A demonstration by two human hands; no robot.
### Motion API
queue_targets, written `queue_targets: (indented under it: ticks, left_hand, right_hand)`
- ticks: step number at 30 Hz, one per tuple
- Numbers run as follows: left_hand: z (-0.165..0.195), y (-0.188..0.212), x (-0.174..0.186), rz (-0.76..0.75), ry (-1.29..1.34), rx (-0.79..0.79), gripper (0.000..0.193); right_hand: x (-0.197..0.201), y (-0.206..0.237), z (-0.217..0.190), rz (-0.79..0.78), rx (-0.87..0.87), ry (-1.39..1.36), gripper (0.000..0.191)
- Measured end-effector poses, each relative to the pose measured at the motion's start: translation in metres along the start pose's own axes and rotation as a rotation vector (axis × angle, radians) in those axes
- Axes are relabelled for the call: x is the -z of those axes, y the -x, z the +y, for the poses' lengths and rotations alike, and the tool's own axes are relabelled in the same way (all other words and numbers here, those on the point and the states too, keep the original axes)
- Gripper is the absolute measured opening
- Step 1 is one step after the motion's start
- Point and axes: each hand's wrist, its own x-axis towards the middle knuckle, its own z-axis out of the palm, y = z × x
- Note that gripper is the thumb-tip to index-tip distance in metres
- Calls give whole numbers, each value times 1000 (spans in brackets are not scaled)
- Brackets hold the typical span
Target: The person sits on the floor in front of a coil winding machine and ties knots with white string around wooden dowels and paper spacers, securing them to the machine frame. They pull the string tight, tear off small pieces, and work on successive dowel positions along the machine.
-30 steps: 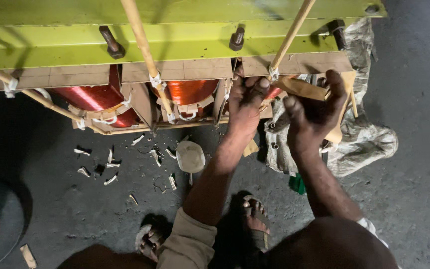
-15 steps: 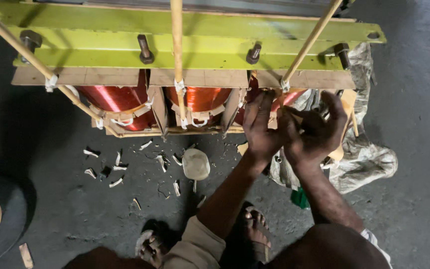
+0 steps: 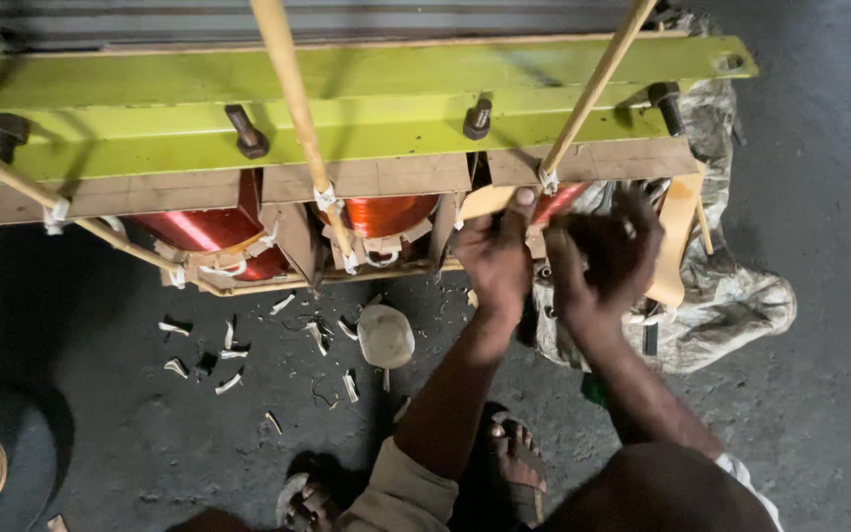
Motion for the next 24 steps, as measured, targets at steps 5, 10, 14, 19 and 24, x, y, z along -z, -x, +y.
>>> queue_targets:
  ticks: [5,10,14,19,24]
  left_hand:
    - [0,-2,4,68,-30,114,13]
    - [-7,0,6,105,-28,91,13]
    - [-14,0,8,139,-113,28,11]
    - [-12,-3,5,137,-53,-12,11]
    - [21,28,1,127,-331,-268,30]
  right_hand:
    - [-3,-24,18,-65,-191,-53,79]
    - [-6,-33,28,-103,40,58,86]
    - [-7,-30,36,-98,35,48,87]
    - [-21,-28,40,-42,42,-44,61]
    - [-29,-29,35,-15,103,-30,57]
